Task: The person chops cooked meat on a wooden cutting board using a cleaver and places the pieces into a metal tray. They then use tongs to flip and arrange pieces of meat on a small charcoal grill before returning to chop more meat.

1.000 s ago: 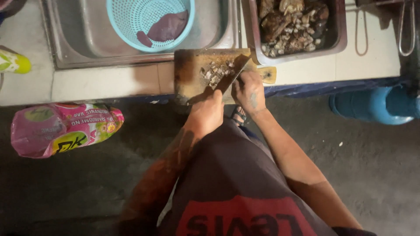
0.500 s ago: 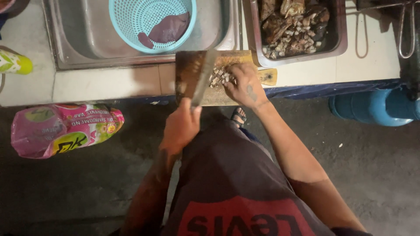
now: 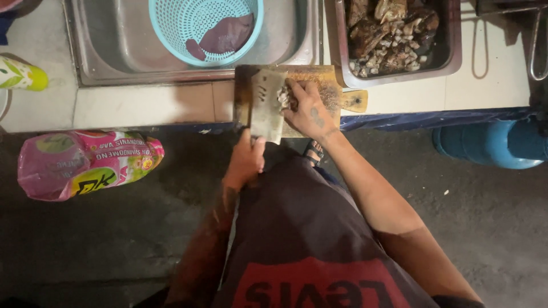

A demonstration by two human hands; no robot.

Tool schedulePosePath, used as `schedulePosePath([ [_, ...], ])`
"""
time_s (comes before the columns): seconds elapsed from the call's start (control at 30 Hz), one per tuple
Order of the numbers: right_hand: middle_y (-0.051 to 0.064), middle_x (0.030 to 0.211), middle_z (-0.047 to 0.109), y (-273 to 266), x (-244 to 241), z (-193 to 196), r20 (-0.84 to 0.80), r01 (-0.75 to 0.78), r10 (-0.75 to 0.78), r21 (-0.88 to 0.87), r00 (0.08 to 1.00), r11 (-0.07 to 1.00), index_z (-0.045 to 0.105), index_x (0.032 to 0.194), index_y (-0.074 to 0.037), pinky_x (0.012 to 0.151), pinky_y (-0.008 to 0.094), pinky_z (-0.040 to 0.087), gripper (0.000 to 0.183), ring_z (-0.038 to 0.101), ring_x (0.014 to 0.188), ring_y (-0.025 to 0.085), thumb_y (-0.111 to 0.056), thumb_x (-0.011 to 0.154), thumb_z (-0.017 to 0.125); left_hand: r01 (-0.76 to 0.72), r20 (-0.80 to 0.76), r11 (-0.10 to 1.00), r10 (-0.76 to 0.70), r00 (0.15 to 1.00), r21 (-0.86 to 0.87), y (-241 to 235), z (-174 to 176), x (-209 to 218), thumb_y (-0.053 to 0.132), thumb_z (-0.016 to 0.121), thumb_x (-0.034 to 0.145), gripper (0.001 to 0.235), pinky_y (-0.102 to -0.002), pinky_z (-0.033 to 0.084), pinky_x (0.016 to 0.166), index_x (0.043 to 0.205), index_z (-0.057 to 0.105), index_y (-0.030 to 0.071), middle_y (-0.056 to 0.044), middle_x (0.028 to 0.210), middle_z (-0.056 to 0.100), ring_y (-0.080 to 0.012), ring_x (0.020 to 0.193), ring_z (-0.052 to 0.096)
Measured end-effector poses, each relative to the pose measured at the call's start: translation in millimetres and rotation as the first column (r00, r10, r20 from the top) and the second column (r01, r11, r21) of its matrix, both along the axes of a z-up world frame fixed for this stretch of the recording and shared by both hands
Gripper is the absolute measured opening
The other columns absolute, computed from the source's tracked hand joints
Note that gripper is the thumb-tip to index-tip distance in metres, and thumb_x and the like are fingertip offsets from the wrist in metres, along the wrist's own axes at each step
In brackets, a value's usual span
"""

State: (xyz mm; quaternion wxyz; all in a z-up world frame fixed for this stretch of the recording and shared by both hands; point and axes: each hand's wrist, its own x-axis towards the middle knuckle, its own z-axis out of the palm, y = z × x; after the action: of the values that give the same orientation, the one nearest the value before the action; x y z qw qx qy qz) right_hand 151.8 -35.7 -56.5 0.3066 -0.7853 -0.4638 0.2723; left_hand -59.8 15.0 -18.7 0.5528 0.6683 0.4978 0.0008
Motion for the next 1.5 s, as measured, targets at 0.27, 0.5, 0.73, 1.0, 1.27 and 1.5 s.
schedulePosePath([
  [0.27,0.024,0.132,0.054,-0.6,10.7,-3.7,-0.003,0.088,-0.088,0.044,0.996,0.995,0.058,0.145,-0.002,0.108,0.045,0.053,0.07,0.06,0.127,0.043,-0.012,0.082,0.086,-0.04,0.116,0.993,0.052,0.992,-0.108,-3.0,-16.2,14.4,0.036,0.055,0.096,0.031,-0.038,0.058,0.048,0.113,0.057,0.009,-0.013,0.046,0.056,-0.0287,0.045,0.067],
  [0.5,0.034,0.125,0.06,-33.1,87.1,33.5,-0.173,0.328,-0.287,0.293,0.942,0.898,0.059,0.139,0.004,0.101,0.055,0.053,0.067,0.06,0.121,0.053,-0.004,0.081,0.091,0.341,0.018,0.929,-0.347,0.938,0.143,4.7,68.6,99.2,0.039,0.051,0.099,0.047,-0.065,0.055,0.089,0.132,0.049,0.005,-0.038,0.105,0.069,-0.054,0.103,0.068],
  [0.73,0.01,0.122,0.074,-67.2,170.0,62.1,-0.22,0.41,-0.374,0.149,0.901,0.9,0.062,0.129,-0.005,0.103,0.034,0.057,0.035,0.071,0.114,0.021,-0.001,0.095,0.07,0.436,0.114,0.786,-0.53,0.84,0.438,8.8,80.4,179.0,0.028,0.052,0.101,0.023,-0.064,0.048,0.068,0.099,0.047,0.006,-0.029,0.096,0.072,-0.0552,0.087,0.068],
  [1.0,0.016,0.102,0.066,-68.7,156.7,49.4,0.333,0.098,-0.287,0.485,0.898,0.869,0.073,0.105,-0.005,0.087,0.047,0.054,0.022,0.067,0.099,0.039,-0.013,0.089,0.086,0.447,0.017,0.833,-0.478,0.878,0.327,11.0,75.5,174.7,0.044,0.048,0.1,0.042,-0.066,0.054,0.083,0.121,0.049,0.008,-0.036,0.105,0.07,-0.0538,0.103,0.067],
  [1.27,0.012,0.108,0.07,-69.3,139.7,31.2,0.456,0.054,-0.293,0.467,0.841,0.882,0.072,0.093,-0.009,0.085,0.042,0.054,0.008,0.069,0.099,0.034,-0.016,0.094,0.076,0.342,0.034,0.907,-0.361,0.932,0.245,1.2,76.5,93.7,0.043,0.054,0.1,0.047,-0.064,0.054,0.086,0.13,0.051,0.007,-0.036,0.106,0.068,-0.0551,0.102,0.066],
  [1.5,0.014,0.112,0.068,-81.3,128.4,38.7,0.484,-0.001,-0.214,0.406,0.849,0.914,0.07,0.112,-0.008,0.088,0.045,0.053,0.023,0.067,0.105,0.037,-0.022,0.094,0.076,0.388,-0.318,0.381,-0.236,0.918,0.839,0.3,17.5,38.2,0.036,0.069,0.095,0.034,-0.036,0.06,0.057,0.118,0.066,0.012,-0.006,0.089,0.07,-0.0233,0.069,0.073],
])
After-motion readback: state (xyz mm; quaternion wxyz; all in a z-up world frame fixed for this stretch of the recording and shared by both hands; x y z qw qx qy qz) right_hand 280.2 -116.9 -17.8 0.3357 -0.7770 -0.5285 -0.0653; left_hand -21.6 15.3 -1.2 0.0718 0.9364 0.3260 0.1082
